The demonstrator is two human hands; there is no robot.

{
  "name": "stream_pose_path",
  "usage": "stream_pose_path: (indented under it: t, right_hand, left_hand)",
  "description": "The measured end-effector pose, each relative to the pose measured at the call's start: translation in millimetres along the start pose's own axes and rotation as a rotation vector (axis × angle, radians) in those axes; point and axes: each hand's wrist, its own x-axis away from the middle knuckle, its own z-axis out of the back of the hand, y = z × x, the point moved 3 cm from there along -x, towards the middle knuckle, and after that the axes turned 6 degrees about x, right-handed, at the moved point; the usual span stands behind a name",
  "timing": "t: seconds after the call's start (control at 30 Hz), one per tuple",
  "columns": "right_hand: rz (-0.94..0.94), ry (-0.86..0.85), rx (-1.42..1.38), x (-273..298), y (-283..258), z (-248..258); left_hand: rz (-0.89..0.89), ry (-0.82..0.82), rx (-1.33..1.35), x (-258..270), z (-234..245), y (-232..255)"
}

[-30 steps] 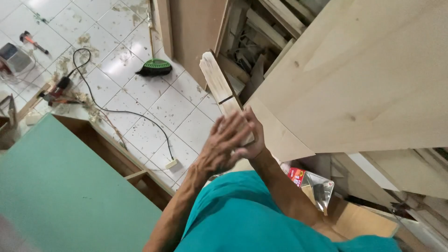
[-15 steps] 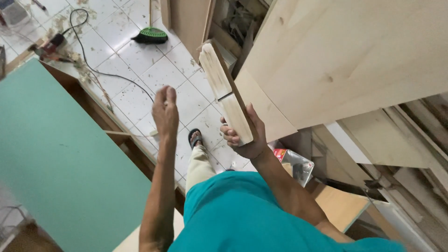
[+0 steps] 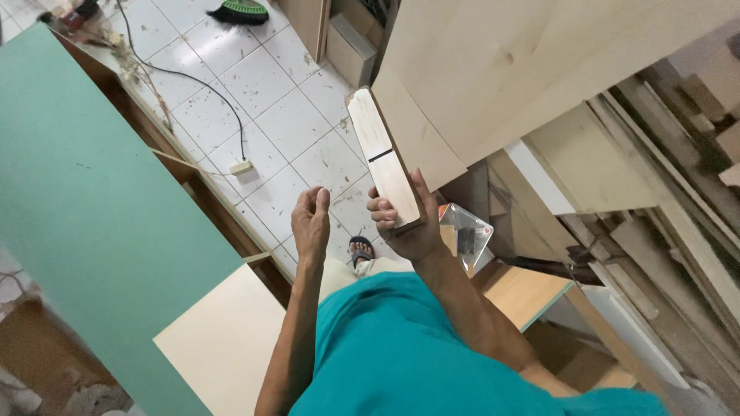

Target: The person sands the edges and surfaces of a teal cabinet and a separate light-colored wooden panel using a sanding block. They then retrieve a wooden plank and sand its edges before placing it on the cabinet.

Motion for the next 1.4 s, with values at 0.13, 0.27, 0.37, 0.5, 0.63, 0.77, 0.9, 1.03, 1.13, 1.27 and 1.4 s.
stream_pose_path:
  t: [0.13,0.27,0.37,0.5,0.63,0.77,0.9,1.03,1.13,1.27,1.4]
  right_hand:
    - [-0.002,-0.052,-0.017,42.3,28.8,2.2]
    - [-0.01,-0.052,-0.005,84.8,63.9,5.9]
    - [0.009,-0.046,0.002,116.8,92.7,19.4]
    - [-0.003,0.005,0.013,172.0,133.1,27.2]
    - [0.01,0.039,0.079,218.0,171.8,33.9]
    - [-0.014,0.033,0.094,253.2,196.4,44.9]
    - [-0.037,0.059,0.118,280.6,205.3,55.5]
    - [-0.048,0.02,0.14,303.1,215.5,52.2]
    - [-0.057,0.009,0.152,323.6,222.0,48.3]
    - [-0.05,0.013,0.191,356.3,227.0,48.3]
    - [-0.03,0.018,0.21,398.5,235.2,54.2]
  left_hand:
    - [-0.065,-0.071,-0.001,51.5,0.9,6.9]
    - [-0.087,-0.142,-0.005,103.3,14.0,-22.4]
    - [-0.058,-0.148,-0.033,156.1,37.7,-47.5]
    - [0.041,-0.098,-0.095,230.6,75.1,-120.2]
    - [0.169,-0.03,-0.155,308.3,113.8,-204.6]
    - [0.305,-0.072,-0.237,379.9,135.9,-250.2]
    - [0.383,-0.097,-0.302,428.8,152.6,-269.1]
    - [0.423,-0.132,-0.358,466.0,165.6,-279.6]
    - [0.438,-0.139,-0.429,492.6,165.1,-283.7]
    - [0.511,-0.186,-0.482,525.9,155.9,-298.1]
    - [0.56,-0.361,-0.653,564.8,138.1,-324.6]
